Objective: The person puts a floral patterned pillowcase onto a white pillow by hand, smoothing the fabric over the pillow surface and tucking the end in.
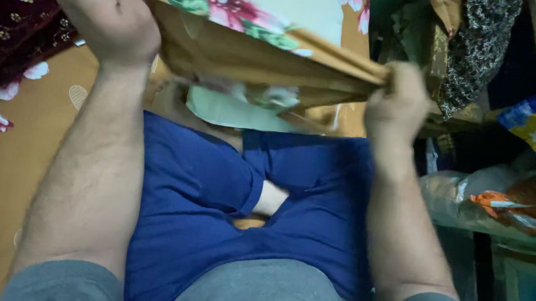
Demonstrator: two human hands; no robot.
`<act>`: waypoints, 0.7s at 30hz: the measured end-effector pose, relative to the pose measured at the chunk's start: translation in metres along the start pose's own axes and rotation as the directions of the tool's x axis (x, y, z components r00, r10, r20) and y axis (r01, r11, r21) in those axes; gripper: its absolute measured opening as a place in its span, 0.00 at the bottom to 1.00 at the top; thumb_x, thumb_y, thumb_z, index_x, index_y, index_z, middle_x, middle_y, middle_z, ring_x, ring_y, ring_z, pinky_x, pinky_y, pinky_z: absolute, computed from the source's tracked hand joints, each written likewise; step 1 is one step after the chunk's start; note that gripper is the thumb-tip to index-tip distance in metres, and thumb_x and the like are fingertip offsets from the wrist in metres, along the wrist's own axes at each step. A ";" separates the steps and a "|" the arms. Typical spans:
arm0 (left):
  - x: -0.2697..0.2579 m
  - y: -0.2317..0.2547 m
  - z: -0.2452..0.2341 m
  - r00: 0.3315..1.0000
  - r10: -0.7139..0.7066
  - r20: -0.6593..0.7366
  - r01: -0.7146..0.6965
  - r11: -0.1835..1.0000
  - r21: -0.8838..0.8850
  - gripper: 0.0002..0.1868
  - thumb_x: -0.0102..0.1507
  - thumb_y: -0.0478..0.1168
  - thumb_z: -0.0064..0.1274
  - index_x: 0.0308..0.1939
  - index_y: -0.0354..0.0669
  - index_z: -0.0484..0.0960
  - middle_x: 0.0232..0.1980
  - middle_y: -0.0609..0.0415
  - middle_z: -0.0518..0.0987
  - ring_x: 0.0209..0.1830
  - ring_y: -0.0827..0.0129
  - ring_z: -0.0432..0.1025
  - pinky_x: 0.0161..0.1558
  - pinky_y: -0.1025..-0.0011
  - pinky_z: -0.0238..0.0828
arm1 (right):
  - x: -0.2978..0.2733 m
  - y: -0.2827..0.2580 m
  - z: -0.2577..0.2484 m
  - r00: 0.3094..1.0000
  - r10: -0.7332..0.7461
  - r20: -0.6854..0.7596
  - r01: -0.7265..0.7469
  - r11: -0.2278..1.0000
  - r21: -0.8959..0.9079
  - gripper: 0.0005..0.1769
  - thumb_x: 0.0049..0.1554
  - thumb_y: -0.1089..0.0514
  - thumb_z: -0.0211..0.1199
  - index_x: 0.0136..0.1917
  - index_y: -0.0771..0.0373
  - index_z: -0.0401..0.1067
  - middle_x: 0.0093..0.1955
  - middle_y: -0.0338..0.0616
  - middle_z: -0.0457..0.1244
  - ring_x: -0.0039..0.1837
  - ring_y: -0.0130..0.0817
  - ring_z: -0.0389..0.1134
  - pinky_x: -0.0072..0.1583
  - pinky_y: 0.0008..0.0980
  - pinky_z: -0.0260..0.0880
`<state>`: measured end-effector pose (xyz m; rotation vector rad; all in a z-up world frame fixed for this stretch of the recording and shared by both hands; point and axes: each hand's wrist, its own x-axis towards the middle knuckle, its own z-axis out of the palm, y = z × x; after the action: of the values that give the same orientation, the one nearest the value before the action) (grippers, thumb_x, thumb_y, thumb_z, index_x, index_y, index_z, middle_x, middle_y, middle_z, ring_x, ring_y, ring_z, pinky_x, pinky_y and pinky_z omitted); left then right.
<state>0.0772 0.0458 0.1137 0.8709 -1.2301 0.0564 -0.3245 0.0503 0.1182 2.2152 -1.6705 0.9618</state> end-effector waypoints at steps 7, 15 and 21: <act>0.017 0.075 -0.029 0.983 -0.143 0.114 0.107 0.957 0.271 0.15 0.61 0.21 0.48 0.51 0.34 0.76 0.49 0.40 0.72 0.41 0.58 0.70 0.39 0.69 0.64 | 0.015 0.012 -0.069 0.934 0.165 -0.317 -0.054 0.942 0.331 0.13 0.60 0.78 0.54 0.57 0.70 0.66 0.56 0.52 0.55 0.56 0.42 0.60 0.58 0.35 0.65; 0.008 0.157 -0.089 0.446 -0.494 0.747 0.032 0.842 0.538 0.08 0.62 0.34 0.56 0.45 0.40 0.84 0.44 0.45 0.79 0.45 0.49 0.75 0.49 0.56 0.72 | -0.032 0.020 -0.191 0.934 -0.119 0.337 -0.080 0.850 0.521 0.08 0.52 0.67 0.58 0.47 0.63 0.73 0.44 0.50 0.66 0.45 0.40 0.69 0.49 0.36 0.70; -0.006 0.141 -0.091 0.463 -0.496 0.735 0.128 0.857 0.498 0.07 0.63 0.33 0.55 0.45 0.39 0.83 0.45 0.44 0.79 0.46 0.49 0.75 0.50 0.56 0.72 | -0.033 0.028 -0.179 0.896 -0.121 0.428 -0.309 0.525 0.793 0.04 0.52 0.62 0.59 0.39 0.66 0.72 0.38 0.50 0.65 0.40 0.41 0.66 0.46 0.36 0.66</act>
<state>0.0795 0.2005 0.1799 1.5793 -1.9942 -0.5393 -0.4217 0.1597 0.2295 3.1997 -1.6996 1.7169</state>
